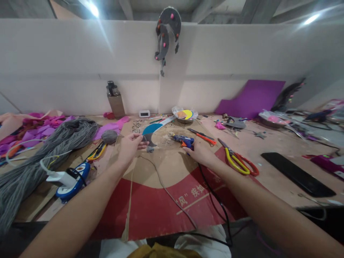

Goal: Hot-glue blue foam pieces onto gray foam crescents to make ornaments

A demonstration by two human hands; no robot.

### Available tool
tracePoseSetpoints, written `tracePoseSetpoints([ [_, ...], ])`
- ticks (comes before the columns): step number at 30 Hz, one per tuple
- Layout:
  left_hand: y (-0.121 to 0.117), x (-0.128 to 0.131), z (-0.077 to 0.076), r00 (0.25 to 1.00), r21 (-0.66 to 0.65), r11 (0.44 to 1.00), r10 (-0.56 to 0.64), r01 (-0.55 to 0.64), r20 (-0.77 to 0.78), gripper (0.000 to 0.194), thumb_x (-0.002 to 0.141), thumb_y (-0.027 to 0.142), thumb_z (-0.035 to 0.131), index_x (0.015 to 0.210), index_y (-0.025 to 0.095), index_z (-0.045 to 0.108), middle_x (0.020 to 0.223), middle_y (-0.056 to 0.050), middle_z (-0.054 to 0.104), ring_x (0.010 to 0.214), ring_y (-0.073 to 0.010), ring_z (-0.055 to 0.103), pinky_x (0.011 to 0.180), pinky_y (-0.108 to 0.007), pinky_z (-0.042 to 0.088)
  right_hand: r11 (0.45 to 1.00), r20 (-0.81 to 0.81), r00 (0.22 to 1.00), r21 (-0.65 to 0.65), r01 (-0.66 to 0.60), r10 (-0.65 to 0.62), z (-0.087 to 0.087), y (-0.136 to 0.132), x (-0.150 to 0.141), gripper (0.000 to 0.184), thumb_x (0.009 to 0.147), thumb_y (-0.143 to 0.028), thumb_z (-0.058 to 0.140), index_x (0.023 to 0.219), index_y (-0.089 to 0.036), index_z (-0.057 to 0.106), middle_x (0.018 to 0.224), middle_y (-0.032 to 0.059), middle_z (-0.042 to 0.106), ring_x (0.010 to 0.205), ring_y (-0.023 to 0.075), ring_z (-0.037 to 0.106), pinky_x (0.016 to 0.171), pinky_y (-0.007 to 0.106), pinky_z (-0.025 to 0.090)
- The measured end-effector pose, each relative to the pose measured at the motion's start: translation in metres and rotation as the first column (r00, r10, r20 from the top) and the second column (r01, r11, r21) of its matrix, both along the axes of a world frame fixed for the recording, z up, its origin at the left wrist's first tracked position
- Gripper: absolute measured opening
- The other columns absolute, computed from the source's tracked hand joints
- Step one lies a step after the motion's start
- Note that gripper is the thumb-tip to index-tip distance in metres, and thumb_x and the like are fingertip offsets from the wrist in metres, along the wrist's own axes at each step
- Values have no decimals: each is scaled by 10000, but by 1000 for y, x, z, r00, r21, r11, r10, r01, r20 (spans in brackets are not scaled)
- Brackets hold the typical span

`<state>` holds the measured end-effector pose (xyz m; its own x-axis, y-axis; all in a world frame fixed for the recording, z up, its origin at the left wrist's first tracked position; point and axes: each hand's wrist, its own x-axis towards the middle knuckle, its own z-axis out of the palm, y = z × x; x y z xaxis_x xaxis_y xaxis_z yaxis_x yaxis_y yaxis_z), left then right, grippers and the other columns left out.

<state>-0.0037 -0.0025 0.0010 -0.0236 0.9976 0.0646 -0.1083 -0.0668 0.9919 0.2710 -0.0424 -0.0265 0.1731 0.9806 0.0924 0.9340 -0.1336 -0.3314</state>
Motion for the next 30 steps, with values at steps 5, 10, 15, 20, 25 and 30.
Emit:
tracePoseSetpoints([
  [5, 2, -1, 0, 998, -17, 1000, 6, -7, -55, 121, 761, 205, 646, 816, 132, 567, 636, -40, 667, 589, -180, 703, 514, -226, 543, 997, -33, 997, -38, 69, -70, -5, 13, -2, 330, 767, -337, 555, 1013, -128, 617, 919, 150, 689, 810, 255, 657, 665, 303, 443],
  [10, 0, -4, 0, 981, 24, 1000, 10, -5, -196, 209, 740, 325, 664, 822, 142, 605, 554, -15, 624, 501, -147, 649, 353, -148, 313, 990, -138, 980, -39, 138, -142, -4, 17, 6, 346, 765, -345, 545, 1035, -133, 593, 826, 100, 685, 700, 211, 642, 623, 289, 449],
  [15, 3, -9, -3, 982, 56, 996, 81, -72, -173, 185, 673, 333, 684, 700, 159, 627, 469, 13, 550, 410, -111, 518, 384, -193, 281, 936, -420, 902, 265, 231, -104, 2, 4, -3, 404, 810, -376, 488, 1134, -138, 525, 967, 110, 657, 784, 214, 608, 684, 321, 458],
  [20, 5, -9, -4, 967, 104, 987, 143, -123, -211, 148, 660, 308, 668, 638, 165, 636, 530, 12, 573, 479, -110, 493, 461, -210, 337, 919, -593, 784, 386, 79, 182, 22, -16, -30, 324, 834, -417, 501, 1039, -167, 528, 744, 29, 616, 656, 183, 570, 648, 325, 459],
  [25, 2, -7, -3, 954, 136, 982, 160, -128, -254, 146, 658, 295, 665, 628, 153, 653, 602, -13, 623, 543, -121, 515, 506, -216, 360, 896, -683, 591, 404, -183, 429, 36, -29, -61, 313, 860, -380, 501, 1089, -169, 522, 864, 58, 646, 618, 144, 564, 593, 298, 489],
  [30, -2, -4, -3, 952, 159, 979, 163, -125, -258, 157, 664, 306, 671, 660, 149, 661, 612, -17, 625, 543, -125, 509, 513, -219, 364, 868, -611, 622, 413, -277, 489, 28, -29, -74, 265, 891, -322, 481, 1114, -182, 510, 975, 77, 641, 684, 143, 567, 621, 288, 499],
])
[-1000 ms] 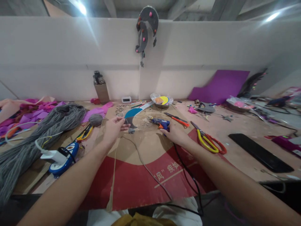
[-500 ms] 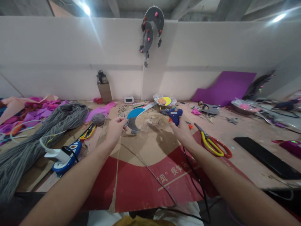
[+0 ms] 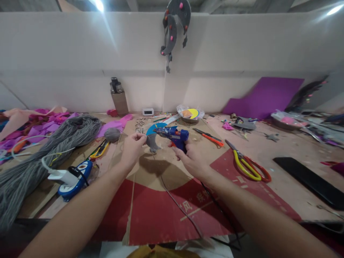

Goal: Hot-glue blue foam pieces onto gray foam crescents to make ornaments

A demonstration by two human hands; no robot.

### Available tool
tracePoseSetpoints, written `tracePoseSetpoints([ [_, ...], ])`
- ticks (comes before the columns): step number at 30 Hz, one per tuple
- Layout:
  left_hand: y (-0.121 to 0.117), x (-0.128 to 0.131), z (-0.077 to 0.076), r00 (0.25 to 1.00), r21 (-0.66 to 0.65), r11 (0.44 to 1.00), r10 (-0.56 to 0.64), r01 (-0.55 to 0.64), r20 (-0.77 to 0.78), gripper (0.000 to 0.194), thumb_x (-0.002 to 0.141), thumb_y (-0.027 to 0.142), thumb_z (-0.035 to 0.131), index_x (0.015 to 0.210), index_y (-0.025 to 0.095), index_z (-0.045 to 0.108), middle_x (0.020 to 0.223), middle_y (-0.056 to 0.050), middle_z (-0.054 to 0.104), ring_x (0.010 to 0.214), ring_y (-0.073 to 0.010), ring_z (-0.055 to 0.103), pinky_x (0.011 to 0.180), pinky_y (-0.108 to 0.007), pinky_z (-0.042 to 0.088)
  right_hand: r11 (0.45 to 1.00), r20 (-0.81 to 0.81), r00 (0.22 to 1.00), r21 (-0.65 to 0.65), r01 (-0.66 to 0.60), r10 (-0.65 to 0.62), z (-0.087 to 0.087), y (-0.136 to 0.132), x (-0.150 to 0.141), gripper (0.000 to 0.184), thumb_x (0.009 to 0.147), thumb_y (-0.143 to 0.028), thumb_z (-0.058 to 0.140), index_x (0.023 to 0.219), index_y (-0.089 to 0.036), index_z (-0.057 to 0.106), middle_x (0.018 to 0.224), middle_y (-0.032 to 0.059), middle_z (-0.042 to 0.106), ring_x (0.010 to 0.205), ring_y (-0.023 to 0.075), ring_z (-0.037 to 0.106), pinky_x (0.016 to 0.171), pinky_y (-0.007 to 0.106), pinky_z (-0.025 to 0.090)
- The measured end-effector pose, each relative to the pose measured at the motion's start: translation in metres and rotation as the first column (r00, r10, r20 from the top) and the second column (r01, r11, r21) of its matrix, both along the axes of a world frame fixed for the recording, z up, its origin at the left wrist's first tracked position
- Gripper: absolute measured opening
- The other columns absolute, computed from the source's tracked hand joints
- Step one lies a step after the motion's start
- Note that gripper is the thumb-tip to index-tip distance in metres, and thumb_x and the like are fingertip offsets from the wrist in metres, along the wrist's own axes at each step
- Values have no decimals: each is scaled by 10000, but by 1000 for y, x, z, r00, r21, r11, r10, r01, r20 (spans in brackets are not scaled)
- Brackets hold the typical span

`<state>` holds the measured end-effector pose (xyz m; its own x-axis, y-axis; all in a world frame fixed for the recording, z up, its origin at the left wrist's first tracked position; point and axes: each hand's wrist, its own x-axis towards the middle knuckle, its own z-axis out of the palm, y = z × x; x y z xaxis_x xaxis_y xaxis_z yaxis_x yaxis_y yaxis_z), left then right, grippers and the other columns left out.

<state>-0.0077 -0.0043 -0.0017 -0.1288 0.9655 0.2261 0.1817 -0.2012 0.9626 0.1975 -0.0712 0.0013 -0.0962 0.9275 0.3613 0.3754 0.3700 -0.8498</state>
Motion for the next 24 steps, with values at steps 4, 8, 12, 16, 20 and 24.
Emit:
tracePoseSetpoints([
  [4, -1, 2, -2, 1000, 22, 1000, -8, 8, -20, 148, 682, 303, 663, 688, 155, 664, 633, -15, 632, 540, -121, 505, 522, -222, 372, 1000, 65, 998, 26, -13, 12, -6, 1, 0, 225, 895, -290, 471, 1086, -182, 520, 1017, 97, 620, 781, 168, 589, 677, 305, 501],
  [8, -3, 3, -2, 998, 51, 999, -16, 19, -69, 133, 713, 291, 641, 713, 160, 663, 642, -4, 632, 530, -109, 504, 523, -217, 378, 999, 89, 996, 29, -33, 30, -5, -1, -1, 229, 897, -259, 455, 1103, -179, 516, 1003, 101, 624, 828, 181, 594, 730, 329, 498],
  [12, -6, 5, 2, 997, 39, 999, 5, -2, -80, 134, 704, 289, 657, 723, 158, 677, 628, -1, 627, 491, -102, 494, 469, -209, 383, 999, 94, 995, 35, -31, 28, -3, -3, -3, 266, 896, -247, 461, 1151, -178, 500, 988, 99, 634, 838, 189, 600, 761, 347, 493],
  [16, -10, 7, 6, 999, 13, 1000, -17, 17, -48, 150, 708, 297, 666, 739, 150, 677, 670, -19, 650, 530, -119, 553, 459, -208, 452, 999, 98, 995, 34, -38, 35, 0, -6, -5, 285, 896, -235, 457, 1172, -169, 494, 992, 101, 628, 854, 193, 600, 786, 352, 489],
  [20, -11, 8, 5, 999, 13, 999, -49, 49, -21, 176, 730, 314, 660, 749, 140, 667, 704, -37, 663, 578, -138, 599, 474, -223, 506, 998, 116, 993, 56, -40, 33, 2, -8, -7, 265, 894, -226, 450, 1146, -165, 507, 990, 103, 618, 866, 200, 591, 822, 366, 481],
  [24, -10, 7, 3, 999, 27, 999, -46, 46, -8, 176, 725, 315, 670, 741, 140, 674, 693, -39, 664, 564, -135, 600, 473, -224, 513, 997, 133, 991, 73, -36, 26, 1, -8, -8, 256, 892, -231, 454, 1136, -177, 509, 975, 95, 619, 860, 201, 591, 827, 369, 482],
])
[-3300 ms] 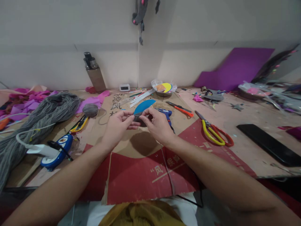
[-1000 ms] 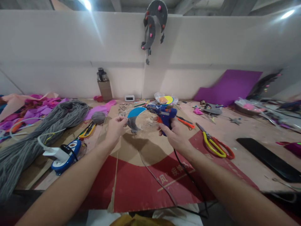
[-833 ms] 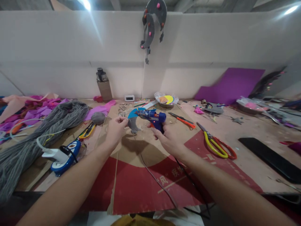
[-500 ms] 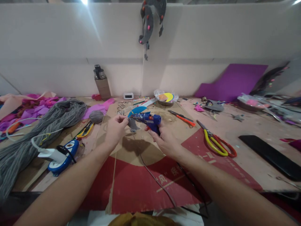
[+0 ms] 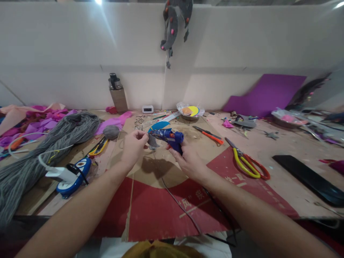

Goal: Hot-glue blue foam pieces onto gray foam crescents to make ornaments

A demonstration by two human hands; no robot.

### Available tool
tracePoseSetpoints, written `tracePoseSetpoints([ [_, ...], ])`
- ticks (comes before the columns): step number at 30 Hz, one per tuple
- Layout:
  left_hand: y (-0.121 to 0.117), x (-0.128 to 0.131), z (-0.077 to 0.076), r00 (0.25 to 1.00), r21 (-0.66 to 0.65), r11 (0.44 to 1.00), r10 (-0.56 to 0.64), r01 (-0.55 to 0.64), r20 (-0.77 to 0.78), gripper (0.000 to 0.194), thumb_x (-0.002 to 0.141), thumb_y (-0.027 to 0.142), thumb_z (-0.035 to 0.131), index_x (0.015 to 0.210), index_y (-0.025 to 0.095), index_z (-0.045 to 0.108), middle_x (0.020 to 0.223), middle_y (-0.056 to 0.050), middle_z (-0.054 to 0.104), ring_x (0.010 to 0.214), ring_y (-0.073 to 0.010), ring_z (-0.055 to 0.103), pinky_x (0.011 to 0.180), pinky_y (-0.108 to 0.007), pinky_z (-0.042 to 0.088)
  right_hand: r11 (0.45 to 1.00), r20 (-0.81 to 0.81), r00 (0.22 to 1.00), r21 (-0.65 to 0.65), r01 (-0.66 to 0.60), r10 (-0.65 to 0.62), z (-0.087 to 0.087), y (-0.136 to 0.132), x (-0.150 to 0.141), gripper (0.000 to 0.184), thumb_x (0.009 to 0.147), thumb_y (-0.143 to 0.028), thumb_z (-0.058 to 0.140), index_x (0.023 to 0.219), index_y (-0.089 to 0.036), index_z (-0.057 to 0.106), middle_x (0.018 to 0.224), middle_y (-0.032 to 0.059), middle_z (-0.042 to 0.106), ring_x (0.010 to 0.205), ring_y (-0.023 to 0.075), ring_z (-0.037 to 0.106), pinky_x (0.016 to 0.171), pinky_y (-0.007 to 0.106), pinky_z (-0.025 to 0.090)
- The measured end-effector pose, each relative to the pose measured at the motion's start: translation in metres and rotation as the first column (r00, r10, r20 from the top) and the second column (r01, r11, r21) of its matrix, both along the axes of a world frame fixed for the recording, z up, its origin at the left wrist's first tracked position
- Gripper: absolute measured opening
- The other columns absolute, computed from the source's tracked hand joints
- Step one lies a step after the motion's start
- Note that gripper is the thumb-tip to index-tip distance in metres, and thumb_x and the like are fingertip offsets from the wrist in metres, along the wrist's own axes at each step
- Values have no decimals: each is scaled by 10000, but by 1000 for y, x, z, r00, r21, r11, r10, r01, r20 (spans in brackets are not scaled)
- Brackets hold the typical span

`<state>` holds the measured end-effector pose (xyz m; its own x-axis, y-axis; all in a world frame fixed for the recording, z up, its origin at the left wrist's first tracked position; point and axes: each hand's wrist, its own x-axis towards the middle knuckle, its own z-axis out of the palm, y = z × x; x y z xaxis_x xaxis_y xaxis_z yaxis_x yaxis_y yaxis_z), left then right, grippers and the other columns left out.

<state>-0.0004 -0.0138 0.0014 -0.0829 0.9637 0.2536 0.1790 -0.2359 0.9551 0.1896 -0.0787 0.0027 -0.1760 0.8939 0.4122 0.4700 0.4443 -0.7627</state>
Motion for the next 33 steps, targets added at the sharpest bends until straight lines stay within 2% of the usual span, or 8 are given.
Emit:
tracePoseSetpoints([
  [8, -2, -1, 3, 1000, 5, 1000, 3, -3, -27, 163, 748, 301, 650, 748, 138, 657, 702, -46, 665, 549, -129, 599, 496, -235, 528, 998, 18, 997, -3, 69, -68, -2, 0, 3, 258, 898, -260, 455, 1136, -180, 511, 991, 108, 621, 878, 220, 598, 805, 384, 490],
  [17, -1, 0, 1, 999, 8, 1000, -11, 12, -48, 170, 751, 306, 634, 754, 137, 652, 703, -47, 664, 555, -137, 609, 497, -247, 534, 1000, 25, 999, 11, 24, -24, -2, 0, -1, 300, 895, -260, 454, 1174, -163, 507, 1028, 125, 612, 928, 236, 591, 863, 403, 475],
  [24, -3, 1, 4, 1000, -1, 1000, -14, 14, -8, 180, 736, 315, 656, 739, 135, 649, 675, -38, 648, 542, -132, 606, 500, -245, 538, 997, 44, 996, 28, 76, -78, -3, 1, 3, 336, 901, -280, 450, 1209, -151, 494, 1062, 140, 622, 958, 251, 595, 866, 411, 474],
  [33, -5, 2, 5, 999, -7, 1000, -21, 21, -27, 185, 733, 316, 640, 739, 131, 657, 686, -30, 650, 547, -123, 603, 504, -236, 537, 995, 51, 996, 70, 69, -72, -5, 2, 1, 334, 893, -269, 462, 1201, -145, 502, 1099, 152, 628, 972, 259, 602, 871, 421, 480],
])
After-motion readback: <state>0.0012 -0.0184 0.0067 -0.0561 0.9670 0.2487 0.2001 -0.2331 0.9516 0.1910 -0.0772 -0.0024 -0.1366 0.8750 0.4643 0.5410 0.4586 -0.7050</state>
